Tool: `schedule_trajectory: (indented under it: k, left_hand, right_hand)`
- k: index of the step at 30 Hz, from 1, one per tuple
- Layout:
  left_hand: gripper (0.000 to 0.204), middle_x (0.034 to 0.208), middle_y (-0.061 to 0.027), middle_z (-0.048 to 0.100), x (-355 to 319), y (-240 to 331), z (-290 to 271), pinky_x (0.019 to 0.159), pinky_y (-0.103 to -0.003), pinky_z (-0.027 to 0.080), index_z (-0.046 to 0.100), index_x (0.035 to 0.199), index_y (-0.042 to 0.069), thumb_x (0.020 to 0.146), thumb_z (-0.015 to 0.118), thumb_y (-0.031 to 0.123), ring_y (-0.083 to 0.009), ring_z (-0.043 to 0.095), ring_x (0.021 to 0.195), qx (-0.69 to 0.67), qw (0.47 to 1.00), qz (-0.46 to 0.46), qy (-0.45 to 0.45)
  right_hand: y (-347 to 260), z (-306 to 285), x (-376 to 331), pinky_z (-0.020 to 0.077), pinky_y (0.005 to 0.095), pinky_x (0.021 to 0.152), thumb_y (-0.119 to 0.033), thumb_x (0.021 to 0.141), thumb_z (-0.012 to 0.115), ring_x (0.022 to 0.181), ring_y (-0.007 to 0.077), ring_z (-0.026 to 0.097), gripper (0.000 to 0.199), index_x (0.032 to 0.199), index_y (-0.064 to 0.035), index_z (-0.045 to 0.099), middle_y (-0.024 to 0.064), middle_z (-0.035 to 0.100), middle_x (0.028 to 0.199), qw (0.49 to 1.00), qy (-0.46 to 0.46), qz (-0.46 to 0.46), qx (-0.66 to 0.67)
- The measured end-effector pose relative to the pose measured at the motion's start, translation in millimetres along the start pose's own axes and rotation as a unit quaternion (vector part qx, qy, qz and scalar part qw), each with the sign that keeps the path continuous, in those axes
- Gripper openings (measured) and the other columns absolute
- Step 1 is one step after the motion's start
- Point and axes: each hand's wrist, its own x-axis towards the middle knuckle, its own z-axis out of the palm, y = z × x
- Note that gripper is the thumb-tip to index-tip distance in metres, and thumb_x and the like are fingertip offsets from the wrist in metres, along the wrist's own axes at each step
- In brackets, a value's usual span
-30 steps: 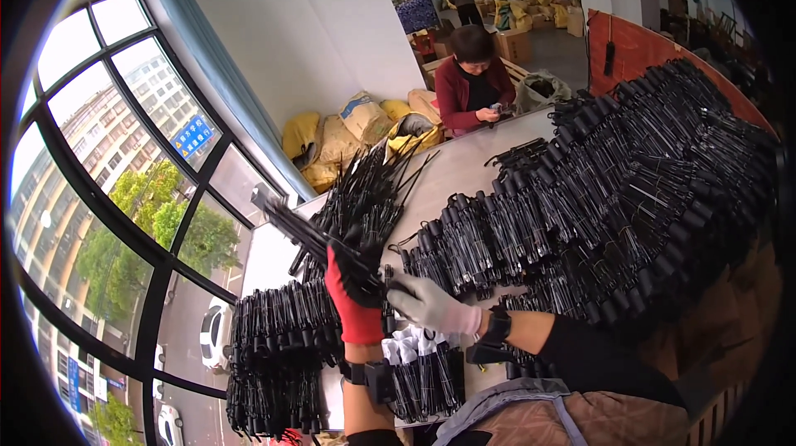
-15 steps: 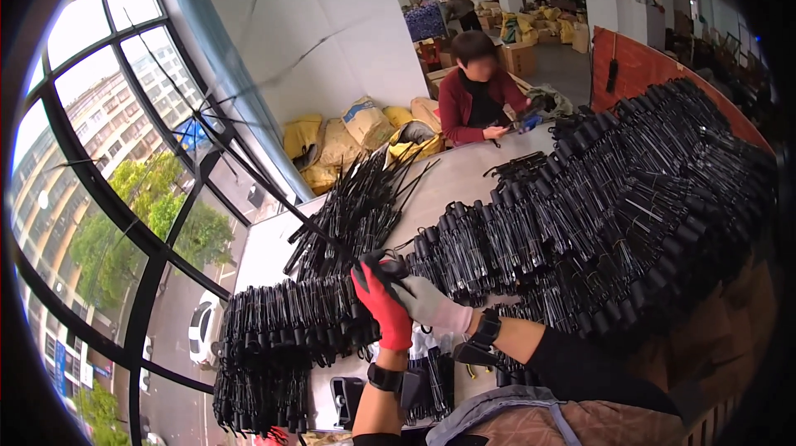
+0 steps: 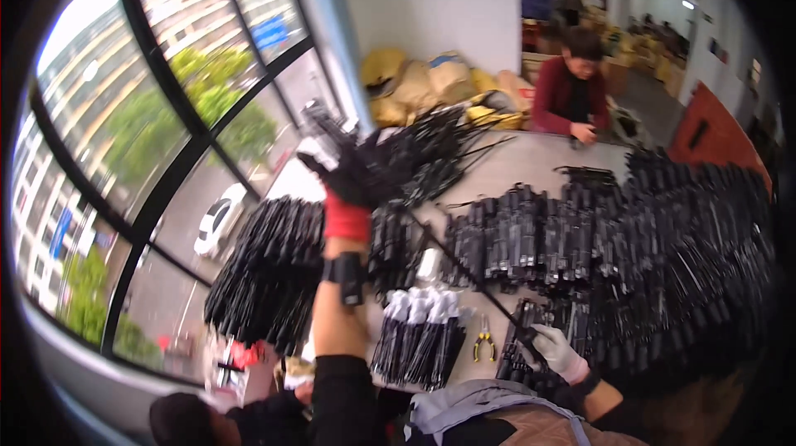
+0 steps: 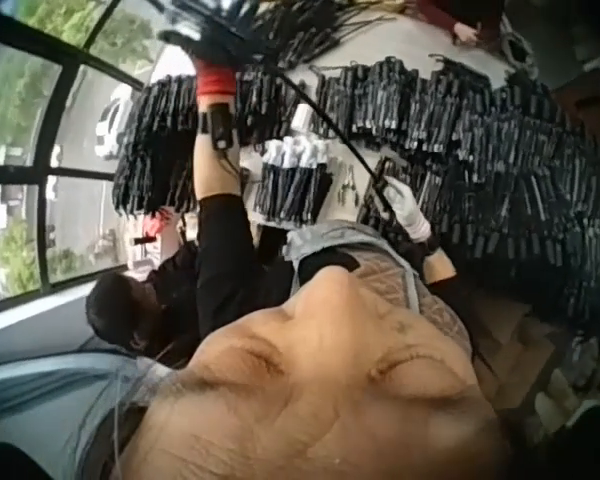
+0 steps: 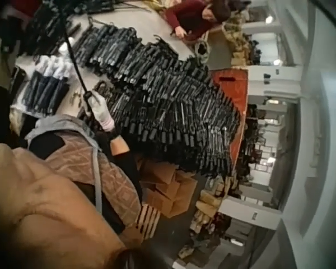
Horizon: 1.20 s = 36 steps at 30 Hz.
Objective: Slide white protective sleeves onto black rod components at a manufacturing workbench.
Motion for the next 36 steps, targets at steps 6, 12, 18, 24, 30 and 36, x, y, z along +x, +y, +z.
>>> schedule_trajectory:
  k: [6,12,18,24,30,36]
  left_hand:
    - [0.047,0.075,-0.0038,0.057,-3,-27,35,0.065,-0.032,0.051,0.056,0.108,0.004,0.094,0.055,0.049,-0.0169,0.056,0.065,0.029,0.991,-0.002,0.134]
    - [0.041,0.073,-0.0032,0.055,-72,-117,82,0.055,-0.028,0.045,0.057,0.111,0.003,0.096,0.056,0.042,-0.0144,0.052,0.059,0.08,0.987,-0.005,0.139]
    - [0.033,0.072,-0.0031,0.055,-110,-117,80,0.058,-0.031,0.048,0.058,0.111,0.0,0.095,0.059,0.029,-0.0147,0.055,0.062,0.049,0.986,-0.072,0.144]
    - [0.029,0.077,-0.0052,0.059,-157,-112,61,0.061,-0.032,0.051,0.057,0.114,-0.002,0.093,0.061,0.017,-0.0165,0.06,0.066,0.164,0.961,-0.193,0.114]
    - [0.033,0.081,-0.0027,0.064,-178,-113,45,0.062,-0.028,0.052,0.06,0.115,0.002,0.085,0.07,0.012,-0.0132,0.063,0.069,0.278,0.933,-0.218,0.066]
    - [0.03,0.083,-0.0023,0.063,-191,-122,34,0.068,-0.025,0.05,0.06,0.107,0.002,0.079,0.072,0.001,-0.0101,0.06,0.072,0.548,0.829,-0.11,-0.003]
  right_hand:
    - [3,2,-8,0.039,0.0221,0.047,-0.028,0.097,0.052,0.051,0.0096,0.051,0.03,0.105,0.001,0.058,0.0034,0.059,0.071,0.995,0.101,-0.006,-0.015]
    - [-38,42,80,0.0473,0.0374,0.09,-0.005,0.075,0.064,0.101,0.0334,0.059,0.059,0.131,0.0038,0.047,0.0203,0.059,0.114,0.783,0.218,-0.291,-0.504]
    - [-39,42,121,0.0472,0.0339,0.091,-0.009,0.094,0.049,0.111,0.0255,0.058,0.043,0.136,-0.0013,0.046,0.0156,0.057,0.124,0.935,0.081,-0.246,-0.244]
    - [-93,-3,131,0.0538,0.0333,0.072,-0.016,0.099,0.046,0.082,0.0171,0.065,0.042,0.139,-0.0055,0.044,0.0107,0.066,0.098,0.998,-0.012,-0.003,-0.054]
    - [-175,23,148,0.0542,0.0391,0.058,-0.032,0.093,0.059,0.059,0.0241,0.067,0.048,0.131,-0.0042,0.049,0.0123,0.066,0.07,0.886,-0.045,-0.122,-0.445]
    - [-171,62,163,0.0517,0.0414,0.058,-0.048,0.086,0.063,0.062,0.0327,0.067,0.052,0.111,-0.0035,0.054,0.0181,0.061,0.065,0.563,-0.114,-0.13,-0.808]
